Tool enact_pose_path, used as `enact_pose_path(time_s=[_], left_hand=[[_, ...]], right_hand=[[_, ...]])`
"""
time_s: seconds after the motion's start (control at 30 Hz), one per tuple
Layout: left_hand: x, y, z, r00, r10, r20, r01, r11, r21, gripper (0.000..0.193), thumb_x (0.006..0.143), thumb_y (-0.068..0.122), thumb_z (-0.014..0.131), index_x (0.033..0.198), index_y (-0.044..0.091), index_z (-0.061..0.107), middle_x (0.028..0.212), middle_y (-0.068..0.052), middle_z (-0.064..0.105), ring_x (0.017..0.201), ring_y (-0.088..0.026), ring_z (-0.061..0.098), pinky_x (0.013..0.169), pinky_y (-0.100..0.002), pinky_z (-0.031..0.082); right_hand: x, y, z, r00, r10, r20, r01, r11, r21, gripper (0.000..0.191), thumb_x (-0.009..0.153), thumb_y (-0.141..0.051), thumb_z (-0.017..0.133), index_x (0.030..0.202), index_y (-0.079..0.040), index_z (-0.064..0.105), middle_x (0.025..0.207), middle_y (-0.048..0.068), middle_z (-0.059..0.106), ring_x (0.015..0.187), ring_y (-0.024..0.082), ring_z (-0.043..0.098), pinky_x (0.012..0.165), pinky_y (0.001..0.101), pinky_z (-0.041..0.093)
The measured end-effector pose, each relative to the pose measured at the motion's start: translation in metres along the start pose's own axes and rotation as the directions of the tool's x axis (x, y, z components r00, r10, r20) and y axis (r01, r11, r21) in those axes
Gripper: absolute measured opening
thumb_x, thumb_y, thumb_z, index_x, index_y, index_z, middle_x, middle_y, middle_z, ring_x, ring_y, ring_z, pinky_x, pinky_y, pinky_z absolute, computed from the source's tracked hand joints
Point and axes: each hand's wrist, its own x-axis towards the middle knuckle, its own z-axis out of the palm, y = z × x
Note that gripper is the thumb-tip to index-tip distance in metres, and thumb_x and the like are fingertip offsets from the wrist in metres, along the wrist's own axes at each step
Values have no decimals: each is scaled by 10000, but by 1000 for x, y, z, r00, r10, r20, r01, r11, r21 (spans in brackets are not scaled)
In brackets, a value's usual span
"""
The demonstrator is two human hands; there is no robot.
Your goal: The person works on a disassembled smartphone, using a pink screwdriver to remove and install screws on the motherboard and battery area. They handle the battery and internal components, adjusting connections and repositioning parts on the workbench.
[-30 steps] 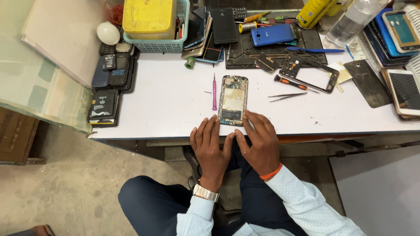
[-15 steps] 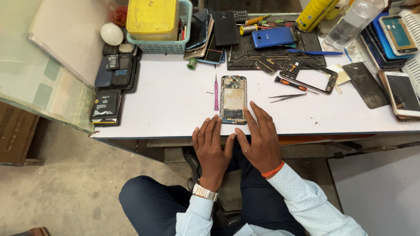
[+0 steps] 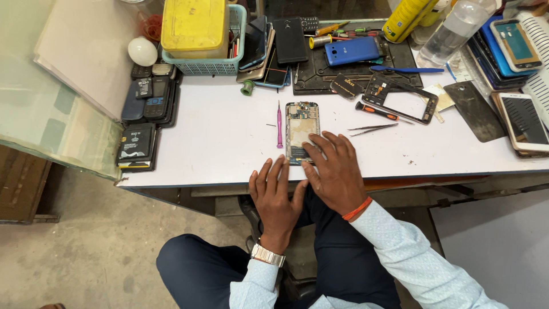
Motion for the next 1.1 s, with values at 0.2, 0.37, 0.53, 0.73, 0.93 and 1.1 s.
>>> enact_pose_path(time_s=[0.2,0.37,0.53,0.73,0.93,1.1], left_hand=[[-3,15,-9,989,144,38,-137,981,-137,327,923,295,773,1174,86,757,1310,-36,708,1329,-231,557,1225,-482,281],[15,12,-16,991,131,4,-127,964,-232,162,926,183,772,1050,80,757,1221,-38,736,1229,-224,641,1192,-453,370],[58,-13,-29,991,89,-95,-109,968,-228,71,912,123,779,943,69,745,1085,-52,744,1084,-238,695,1099,-452,469],[96,-34,-20,983,11,-183,-62,960,-274,74,940,117,770,924,52,738,975,-71,759,1003,-256,709,935,-382,528],[93,-36,-12,980,-124,-154,82,963,-258,62,943,83,761,919,34,731,972,-70,755,983,-252,701,877,-364,535],[94,-32,-10,979,-95,-181,57,978,-202,55,944,74,751,925,34,719,978,-82,744,983,-260,690,878,-383,529]], right_hand=[[7,24,-16,998,35,-61,-28,993,114,224,998,-125,626,1213,-76,662,1218,109,699,1262,318,579,1085,460,455],[39,43,-10,998,-43,-35,51,961,273,370,984,-12,572,1351,8,614,1168,141,708,1182,328,601,1000,433,501],[60,44,1,994,-113,-4,111,971,213,369,970,-17,606,1337,20,612,1144,129,732,1136,327,615,949,439,516],[67,42,0,966,-249,71,242,966,90,446,910,-34,653,1350,26,610,1117,151,723,1135,304,623,939,427,522],[87,45,5,825,-517,229,545,834,-81,522,822,-114,639,1320,41,605,1061,145,721,1116,292,620,1003,414,503],[96,38,8,735,-572,364,630,775,-54,568,861,-146,641,1384,71,591,895,125,688,986,281,626,941,409,503]])
